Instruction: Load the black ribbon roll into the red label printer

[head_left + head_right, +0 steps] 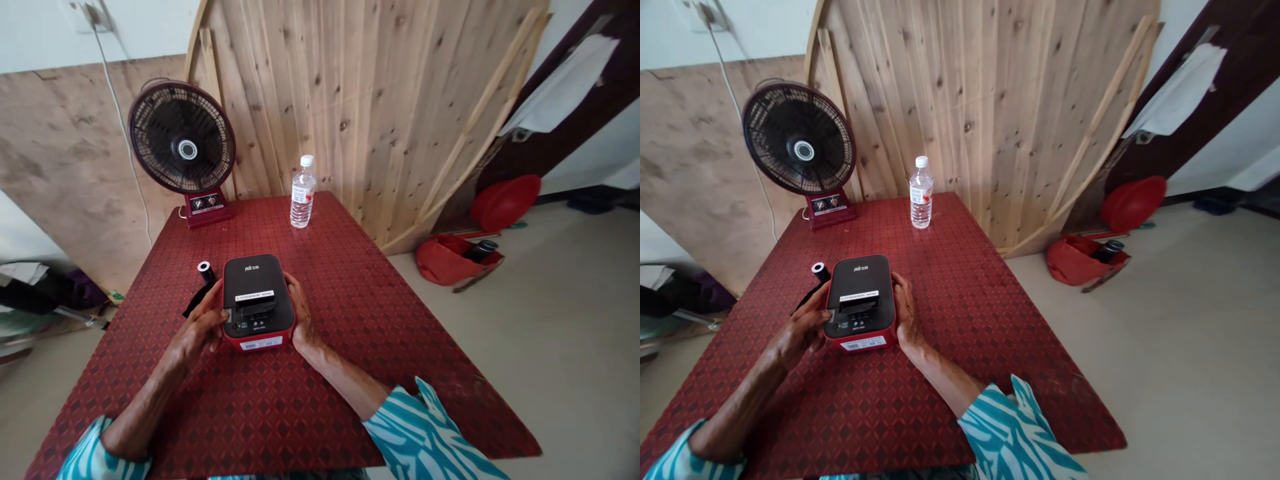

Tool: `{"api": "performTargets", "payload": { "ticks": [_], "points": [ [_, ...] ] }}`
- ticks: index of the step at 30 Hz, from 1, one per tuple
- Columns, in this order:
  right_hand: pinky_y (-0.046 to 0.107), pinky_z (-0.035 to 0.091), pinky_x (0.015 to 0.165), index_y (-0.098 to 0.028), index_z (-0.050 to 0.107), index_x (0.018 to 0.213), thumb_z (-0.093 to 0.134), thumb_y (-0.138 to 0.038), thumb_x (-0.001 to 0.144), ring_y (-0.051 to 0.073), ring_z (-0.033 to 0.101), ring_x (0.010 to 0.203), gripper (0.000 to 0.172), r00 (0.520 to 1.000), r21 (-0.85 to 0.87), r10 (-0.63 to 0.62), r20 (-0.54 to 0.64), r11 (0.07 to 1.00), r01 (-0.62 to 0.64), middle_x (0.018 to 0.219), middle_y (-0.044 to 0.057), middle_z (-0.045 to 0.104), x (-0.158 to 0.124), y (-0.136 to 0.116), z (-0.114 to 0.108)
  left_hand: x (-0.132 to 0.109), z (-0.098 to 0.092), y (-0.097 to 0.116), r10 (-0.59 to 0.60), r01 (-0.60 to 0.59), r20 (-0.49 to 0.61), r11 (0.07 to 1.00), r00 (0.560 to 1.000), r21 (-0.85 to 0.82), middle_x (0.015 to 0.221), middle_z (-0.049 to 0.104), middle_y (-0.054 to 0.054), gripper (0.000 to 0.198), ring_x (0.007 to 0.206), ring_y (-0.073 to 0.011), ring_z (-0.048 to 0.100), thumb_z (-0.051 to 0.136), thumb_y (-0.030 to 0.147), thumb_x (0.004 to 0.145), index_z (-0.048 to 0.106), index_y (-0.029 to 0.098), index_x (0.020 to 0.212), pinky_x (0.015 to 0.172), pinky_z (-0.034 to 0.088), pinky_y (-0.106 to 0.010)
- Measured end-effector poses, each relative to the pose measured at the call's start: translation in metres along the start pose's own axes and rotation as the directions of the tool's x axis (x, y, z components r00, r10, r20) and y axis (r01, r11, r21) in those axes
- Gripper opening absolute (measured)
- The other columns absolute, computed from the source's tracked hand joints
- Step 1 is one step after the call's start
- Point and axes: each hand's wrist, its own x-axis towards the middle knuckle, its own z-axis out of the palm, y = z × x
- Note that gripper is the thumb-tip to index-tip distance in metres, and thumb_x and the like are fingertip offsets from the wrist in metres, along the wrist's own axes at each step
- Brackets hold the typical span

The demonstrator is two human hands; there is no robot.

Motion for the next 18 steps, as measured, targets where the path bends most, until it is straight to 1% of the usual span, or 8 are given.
{"api": "performTargets", "payload": {
  "ticks": [4, 8, 11, 13, 18],
  "points": [
    [0.044, 0.035, 0.112, -0.028, 0.060, 0.123, 0.043, -0.056, 0.092, 0.023, 0.051, 0.127, 0.046, 1.000, 0.001, 0.017, 0.000, 1.000, -0.017, 0.131, 0.004, 0.061, -0.0002, -0.0039, 0.0014, -0.0008, 0.0007, -0.0018, 0.021, -0.021, -0.019, 1.000, 1.000, 0.005, 0.046, 0.054, 0.008, 0.093, 0.032, -0.0084, 0.042, 0.064, 0.034, 0.074, 0.020, 0.021, 0.155, 0.033, 0.031, -0.016],
    [0.044, 0.032, 0.114, -0.027, 0.061, 0.123, 0.044, -0.058, 0.091, 0.023, 0.049, 0.129, 0.047, 1.000, 0.002, 0.008, -0.004, 1.000, -0.008, 0.132, 0.004, 0.060, -0.0001, -0.0063, 0.0019, -0.0002, 0.0008, -0.0028, 0.045, -0.045, -0.014, 0.999, 0.999, 0.025, 0.050, 0.057, 0.007, 0.091, 0.032, -0.0079, 0.042, 0.064, 0.034, 0.074, 0.023, 0.021, 0.154, 0.034, 0.032, -0.017],
    [0.045, 0.031, 0.114, -0.027, 0.061, 0.122, 0.045, -0.061, 0.089, 0.025, 0.049, 0.129, 0.050, 1.000, 0.019, 0.007, -0.009, 1.000, -0.007, 0.131, 0.005, 0.060, 0.0009, -0.0048, 0.0022, 0.0009, 0.0003, -0.0029, 0.052, -0.053, 0.010, 0.998, 0.999, 0.019, 0.052, 0.058, 0.007, 0.091, 0.032, -0.0077, 0.042, 0.064, 0.034, 0.073, 0.023, 0.020, 0.154, 0.033, 0.030, -0.018],
    [0.044, 0.032, 0.114, -0.026, 0.061, 0.122, 0.045, -0.062, 0.089, 0.025, 0.049, 0.129, 0.051, 1.000, 0.024, 0.002, -0.010, 1.000, -0.002, 0.131, 0.005, 0.060, 0.0017, -0.0031, 0.0025, 0.0017, -0.0001, -0.0030, 0.047, -0.047, 0.020, 0.999, 0.999, 0.019, 0.050, 0.058, 0.007, 0.091, 0.031, -0.0074, 0.040, 0.063, 0.034, 0.074, 0.022, 0.021, 0.154, 0.033, 0.028, -0.018],
    [0.043, 0.032, 0.113, -0.026, 0.061, 0.123, 0.043, -0.060, 0.090, 0.024, 0.049, 0.128, 0.050, 1.000, 0.025, -0.011, -0.005, 1.000, 0.011, 0.131, 0.005, 0.060, 0.0022, -0.0009, 0.0029, 0.0018, 0.0013, -0.0043, 0.045, -0.045, -0.010, 0.999, 0.999, 0.010, 0.047, 0.055, 0.008, 0.093, 0.030, -0.0073, 0.040, 0.065, 0.034, 0.072, 0.024, 0.019, 0.153, 0.033, 0.026, -0.018]
  ]
}}
